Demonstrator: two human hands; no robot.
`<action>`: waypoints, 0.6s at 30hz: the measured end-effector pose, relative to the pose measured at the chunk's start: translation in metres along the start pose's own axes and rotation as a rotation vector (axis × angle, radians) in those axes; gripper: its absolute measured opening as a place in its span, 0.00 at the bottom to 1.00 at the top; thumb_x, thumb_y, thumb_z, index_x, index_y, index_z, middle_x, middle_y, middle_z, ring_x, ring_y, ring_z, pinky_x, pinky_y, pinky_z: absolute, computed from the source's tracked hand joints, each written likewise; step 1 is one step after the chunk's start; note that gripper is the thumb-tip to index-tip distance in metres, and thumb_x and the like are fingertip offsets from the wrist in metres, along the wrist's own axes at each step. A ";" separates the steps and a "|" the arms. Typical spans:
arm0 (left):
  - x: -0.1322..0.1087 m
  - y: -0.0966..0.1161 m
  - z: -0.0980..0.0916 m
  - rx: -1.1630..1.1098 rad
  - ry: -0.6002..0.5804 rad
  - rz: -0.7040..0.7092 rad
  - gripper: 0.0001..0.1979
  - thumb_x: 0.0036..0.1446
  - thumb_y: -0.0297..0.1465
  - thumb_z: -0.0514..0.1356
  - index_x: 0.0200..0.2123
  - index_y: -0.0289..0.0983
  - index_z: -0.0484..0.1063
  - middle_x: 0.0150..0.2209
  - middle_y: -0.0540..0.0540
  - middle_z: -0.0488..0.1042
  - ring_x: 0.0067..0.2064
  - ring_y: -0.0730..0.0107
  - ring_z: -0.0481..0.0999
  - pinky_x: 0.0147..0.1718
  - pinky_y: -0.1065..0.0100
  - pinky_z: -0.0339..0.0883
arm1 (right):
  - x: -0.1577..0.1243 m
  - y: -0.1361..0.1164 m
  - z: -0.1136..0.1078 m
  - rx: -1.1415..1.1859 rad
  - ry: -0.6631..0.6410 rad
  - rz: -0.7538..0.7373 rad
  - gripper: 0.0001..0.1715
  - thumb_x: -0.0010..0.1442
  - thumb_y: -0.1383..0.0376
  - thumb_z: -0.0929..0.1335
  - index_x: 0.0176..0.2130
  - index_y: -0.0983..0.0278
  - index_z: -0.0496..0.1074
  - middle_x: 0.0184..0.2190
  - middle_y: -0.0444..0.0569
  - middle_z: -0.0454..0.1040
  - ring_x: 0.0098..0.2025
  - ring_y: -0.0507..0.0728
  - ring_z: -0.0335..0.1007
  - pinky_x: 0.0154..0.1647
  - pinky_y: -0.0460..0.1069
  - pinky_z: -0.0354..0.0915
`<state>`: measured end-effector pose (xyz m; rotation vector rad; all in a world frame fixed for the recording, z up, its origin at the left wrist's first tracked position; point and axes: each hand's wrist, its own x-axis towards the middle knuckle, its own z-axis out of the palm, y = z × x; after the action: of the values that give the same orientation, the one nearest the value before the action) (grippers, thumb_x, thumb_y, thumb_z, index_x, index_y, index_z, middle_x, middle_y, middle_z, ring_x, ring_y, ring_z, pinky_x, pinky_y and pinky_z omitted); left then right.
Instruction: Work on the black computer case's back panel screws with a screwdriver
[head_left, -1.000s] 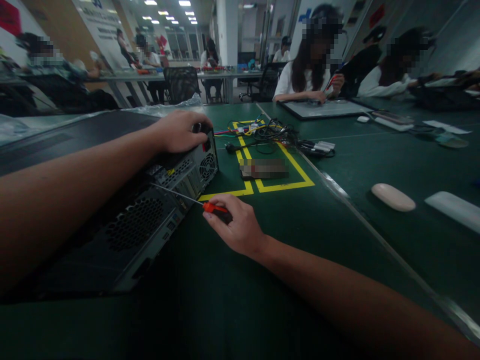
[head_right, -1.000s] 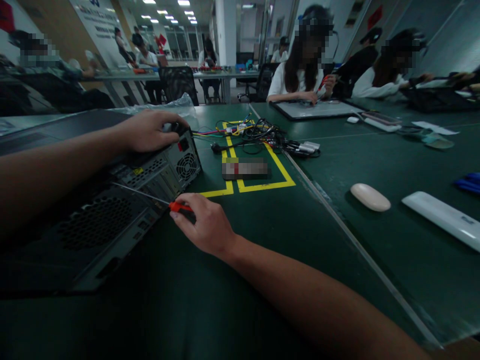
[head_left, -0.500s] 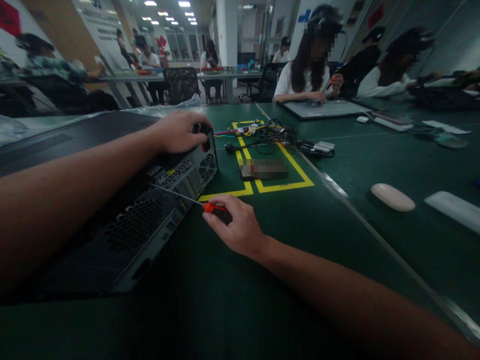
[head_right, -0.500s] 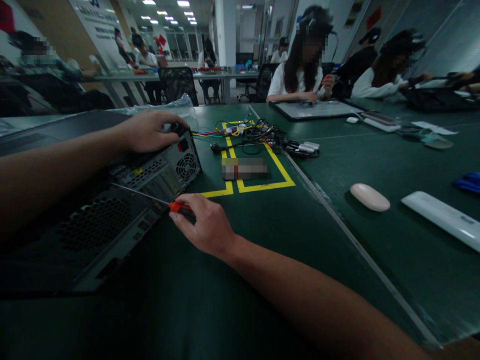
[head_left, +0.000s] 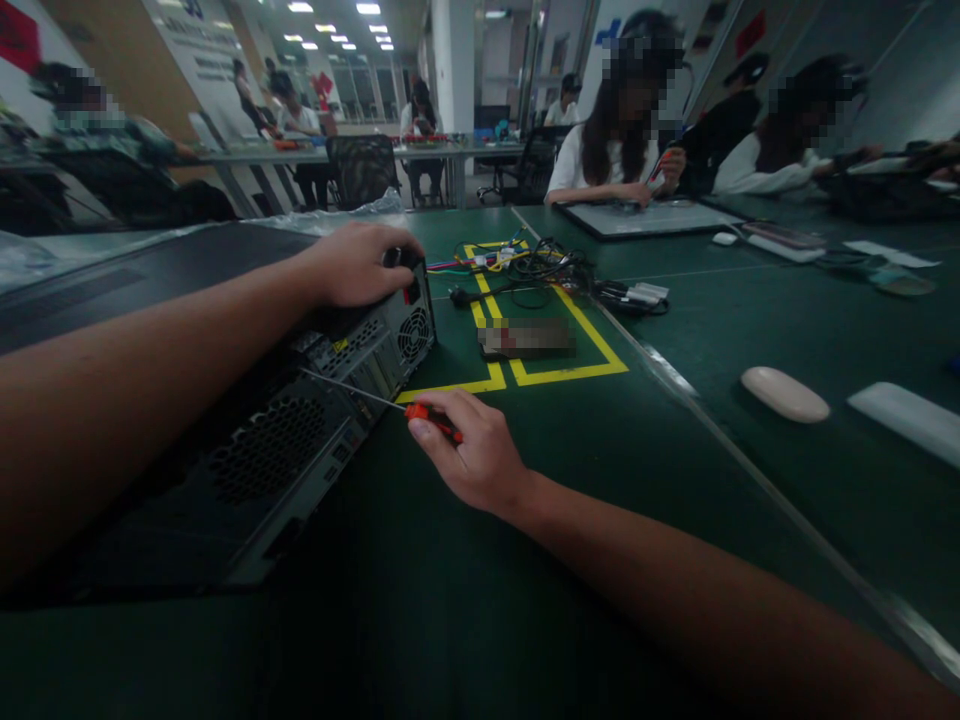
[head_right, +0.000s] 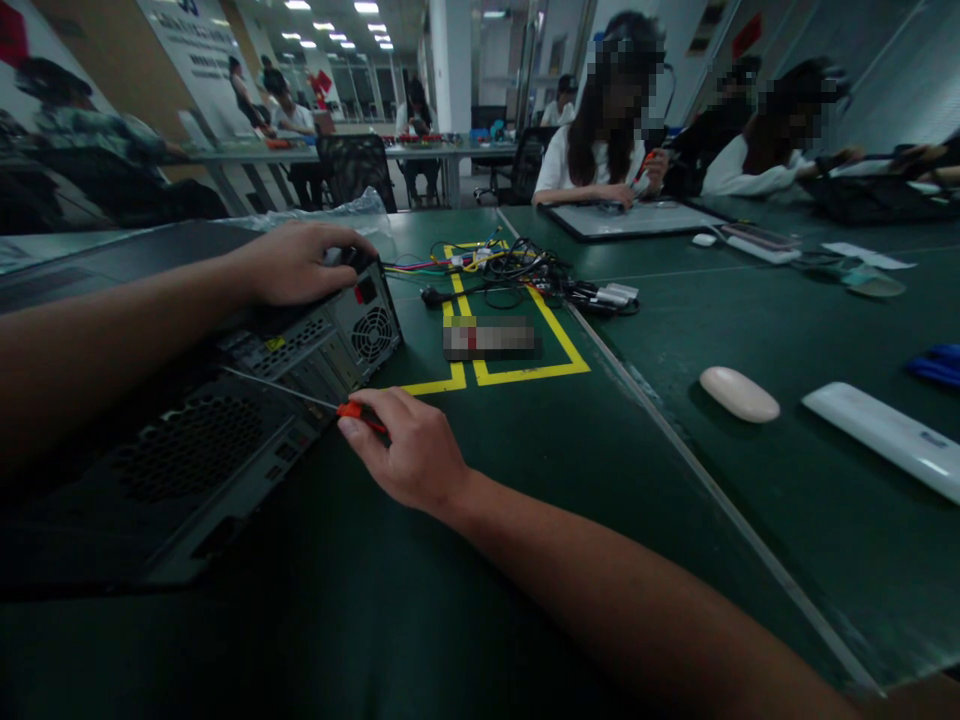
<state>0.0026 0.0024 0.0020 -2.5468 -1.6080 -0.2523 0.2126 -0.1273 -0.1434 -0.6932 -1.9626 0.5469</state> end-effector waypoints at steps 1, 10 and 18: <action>0.000 -0.001 0.000 0.003 -0.001 0.003 0.31 0.61 0.41 0.52 0.61 0.31 0.76 0.54 0.34 0.78 0.52 0.52 0.75 0.57 0.55 0.65 | 0.000 0.000 0.000 0.015 0.003 0.005 0.17 0.71 0.54 0.67 0.53 0.61 0.73 0.44 0.50 0.81 0.43 0.55 0.78 0.46 0.51 0.73; 0.000 -0.002 0.001 -0.003 0.007 0.000 0.31 0.61 0.41 0.52 0.61 0.32 0.76 0.53 0.35 0.79 0.52 0.50 0.76 0.58 0.52 0.66 | -0.001 0.004 0.003 0.040 0.018 -0.015 0.11 0.69 0.59 0.69 0.49 0.60 0.70 0.42 0.48 0.80 0.42 0.54 0.78 0.45 0.51 0.73; 0.002 -0.004 0.002 -0.022 0.004 -0.012 0.30 0.59 0.41 0.54 0.61 0.35 0.77 0.53 0.38 0.79 0.54 0.48 0.76 0.59 0.51 0.65 | 0.000 0.004 0.002 0.032 0.000 0.000 0.11 0.70 0.58 0.69 0.49 0.60 0.71 0.42 0.47 0.80 0.42 0.54 0.78 0.45 0.50 0.73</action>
<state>0.0002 0.0063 0.0001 -2.5516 -1.6288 -0.2780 0.2115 -0.1245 -0.1472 -0.6734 -1.9498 0.5776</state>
